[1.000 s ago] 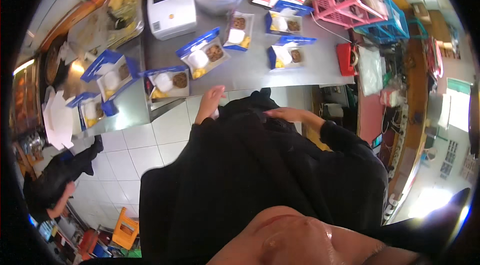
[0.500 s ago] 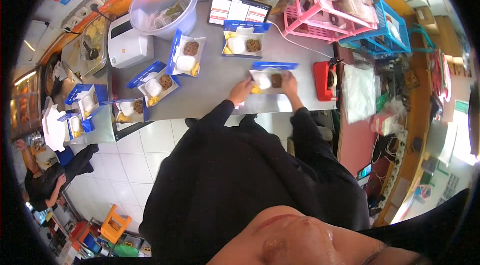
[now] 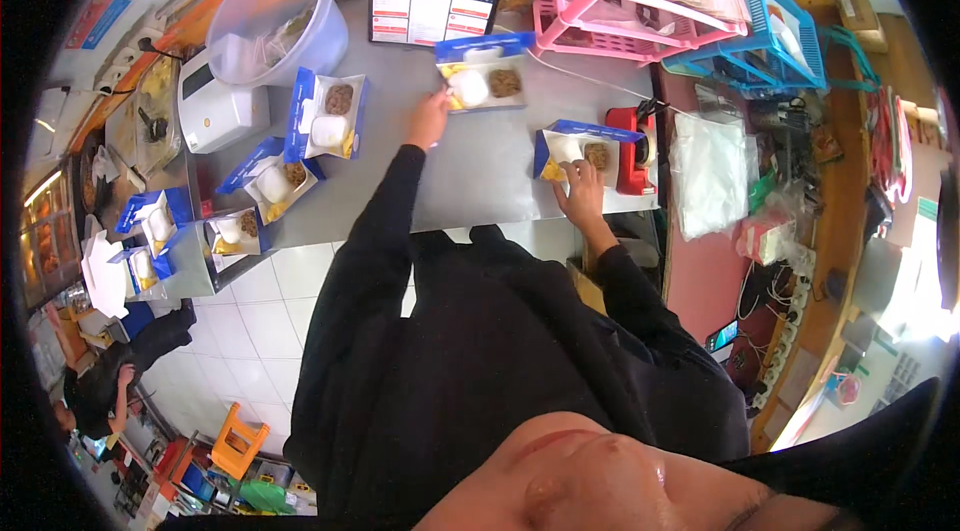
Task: The person folds several blue and white cardboard food boxes, places scoops of food from a tray into the boxes using a spoon, adds small items from a container, and checks a printed receipt.
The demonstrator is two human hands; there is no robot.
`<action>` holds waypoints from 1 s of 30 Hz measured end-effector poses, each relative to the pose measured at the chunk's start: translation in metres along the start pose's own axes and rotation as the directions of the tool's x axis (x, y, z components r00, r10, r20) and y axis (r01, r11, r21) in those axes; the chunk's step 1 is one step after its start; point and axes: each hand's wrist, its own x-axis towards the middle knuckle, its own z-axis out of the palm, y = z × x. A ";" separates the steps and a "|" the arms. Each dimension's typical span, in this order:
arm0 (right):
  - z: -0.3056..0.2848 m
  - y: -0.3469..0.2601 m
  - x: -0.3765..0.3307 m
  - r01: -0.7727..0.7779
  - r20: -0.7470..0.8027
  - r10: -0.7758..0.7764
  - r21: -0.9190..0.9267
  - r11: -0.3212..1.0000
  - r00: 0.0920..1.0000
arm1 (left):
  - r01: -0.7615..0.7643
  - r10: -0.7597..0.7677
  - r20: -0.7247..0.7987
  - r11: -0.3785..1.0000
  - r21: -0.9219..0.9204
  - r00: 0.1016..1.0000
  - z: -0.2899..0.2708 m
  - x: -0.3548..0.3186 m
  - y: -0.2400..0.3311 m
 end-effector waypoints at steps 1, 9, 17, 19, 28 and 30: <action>0.002 -0.002 -0.002 0.006 -0.037 -0.005 0.027 1.000 0.999 | 0.004 -0.002 0.034 0.999 -0.038 0.999 0.015 -0.005 0.013; 0.034 -0.097 0.025 -0.091 0.100 0.043 0.543 0.835 0.994 | 0.042 -0.060 -0.112 0.987 -0.153 0.992 0.024 -0.062 0.048; 0.147 -0.292 0.259 0.284 -0.036 -0.296 0.412 0.866 0.955 | 0.447 -0.522 -0.697 0.838 -0.312 0.492 -0.082 -0.116 -0.087; 0.148 -0.293 0.259 0.201 0.138 -0.257 0.329 0.923 0.956 | 0.411 -0.559 -0.511 0.829 -0.380 0.654 -0.080 -0.116 -0.085; 0.098 -0.121 0.132 -0.395 0.228 0.404 -0.087 0.915 0.886 | 0.271 -0.273 0.037 0.913 -0.305 0.961 -0.032 -0.096 -0.036; 0.111 -0.072 0.126 0.032 0.301 0.144 -0.510 0.859 0.943 | 0.182 -0.163 0.091 0.943 -0.279 0.982 -0.012 -0.081 -0.029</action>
